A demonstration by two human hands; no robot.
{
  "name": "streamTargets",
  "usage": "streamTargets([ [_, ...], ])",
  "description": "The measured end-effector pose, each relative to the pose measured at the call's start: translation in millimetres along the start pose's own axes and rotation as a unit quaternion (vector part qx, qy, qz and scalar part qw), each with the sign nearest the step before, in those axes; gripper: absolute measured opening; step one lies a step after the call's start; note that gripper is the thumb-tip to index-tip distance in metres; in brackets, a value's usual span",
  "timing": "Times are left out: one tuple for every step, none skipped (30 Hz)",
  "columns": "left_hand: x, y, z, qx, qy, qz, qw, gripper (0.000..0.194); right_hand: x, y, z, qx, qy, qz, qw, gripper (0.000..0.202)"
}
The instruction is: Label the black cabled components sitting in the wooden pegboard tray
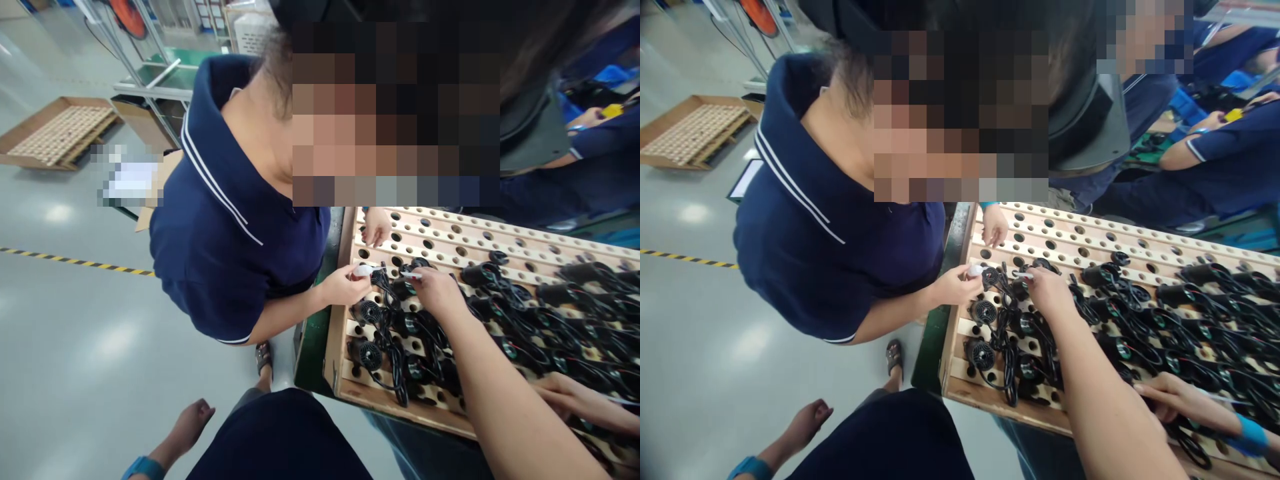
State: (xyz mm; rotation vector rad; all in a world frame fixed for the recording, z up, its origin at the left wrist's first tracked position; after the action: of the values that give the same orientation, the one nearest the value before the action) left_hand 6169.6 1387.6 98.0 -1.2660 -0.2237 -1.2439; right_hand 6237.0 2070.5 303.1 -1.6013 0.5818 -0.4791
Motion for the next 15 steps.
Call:
streamTargets([
  [-0.3, -1.4, 6.1, 0.088, 0.072, 0.01, 0.993, 0.025, 1.4, 0.2, 0.8, -0.003, 0.007, 0.005, 1.0, 0.012],
  [0.5, -4.1, 13.5, 0.21, 0.158, 0.021, 0.965, 0.029, 3.0, 0.4, 1.8, -0.008, 0.015, 0.011, 1.0, 0.013],
  [2.6, -8.3, 20.7, 0.354, 0.244, 0.026, 0.902, 0.034, 5.0, 0.5, 2.9, -0.012, 0.025, 0.018, 0.999, 0.016],
  [5.5, -13.6, 26.0, 0.5, 0.311, 0.023, 0.808, 0.04, 7.2, 0.6, 4.1, -0.017, 0.036, 0.026, 0.999, 0.019],
  [7.9, -18.5, 29.1, 0.624, 0.349, 0.01, 0.7, 0.046, 9.8, 0.7, 5.3, -0.023, 0.05, 0.035, 0.998, 0.022],
  [9.4, -22.3, 31.4, 0.716, 0.363, -0.013, 0.597, 0.052, 12.5, 0.8, 6.5, -0.029, 0.065, 0.045, 0.996, 0.024],
  [10.3, -24.8, 34.0, 0.775, 0.363, -0.046, 0.516, 0.058, 15.4, 1.0, 7.6, -0.037, 0.081, 0.055, 0.995, 0.026],
  [10.8, -26.8, 37.4, 0.808, 0.358, -0.08, 0.461, 0.061, 18.4, 1.3, 8.3, -0.045, 0.097, 0.065, 0.992, 0.027],
  [10.7, -28.9, 40.9, 0.826, 0.352, -0.107, 0.427, 0.062, 21.2, 1.7, 8.9, -0.054, 0.114, 0.076, 0.989, 0.029],
  [10.2, -31.3, 44.2, 0.834, 0.349, -0.123, 0.408, 0.059, 24.0, 2.1, 9.2, -0.063, 0.13, 0.087, 0.986, 0.031],
  [9.2, -33.9, 47.1, 0.837, 0.351, -0.13, 0.4, 0.055, 26.5, 2.5, 9.4, -0.072, 0.146, 0.099, 0.982, 0.033],
  [7.7, -36.5, 49.1, 0.836, 0.357, -0.128, 0.397, 0.052, 28.8, 2.9, 9.7, -0.081, 0.163, 0.111, 0.977, 0.035],
  [6.0, -38.5, 49.9, 0.833, 0.365, -0.124, 0.397, 0.05, 30.9, 3.5, 10.1, -0.09, 0.179, 0.123, 0.972, 0.037],
  [4.4, -39.4, 49.5, 0.83, 0.371, -0.12, 0.398, 0.05, 32.8, 4.2, 10.7, -0.098, 0.195, 0.134, 0.967, 0.039],
  [3.2, -39.3, 47.9, 0.827, 0.376, -0.119, 0.401, 0.052, 34.6, 5.2, 11.6, -0.107, 0.211, 0.142, 0.961, 0.041],
])
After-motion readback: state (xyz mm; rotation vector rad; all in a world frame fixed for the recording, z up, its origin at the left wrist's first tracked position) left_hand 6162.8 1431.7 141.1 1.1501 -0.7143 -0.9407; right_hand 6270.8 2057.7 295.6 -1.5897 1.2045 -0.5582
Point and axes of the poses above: each hand's wrist, its own x-axis away from the middle knuckle, its own y-axis out of the palm, z = x × y, the point moved 4 cm from there along -x, towards the middle knuckle, and after that the axes turned 10 degrees about y, right-handed, at the moved point
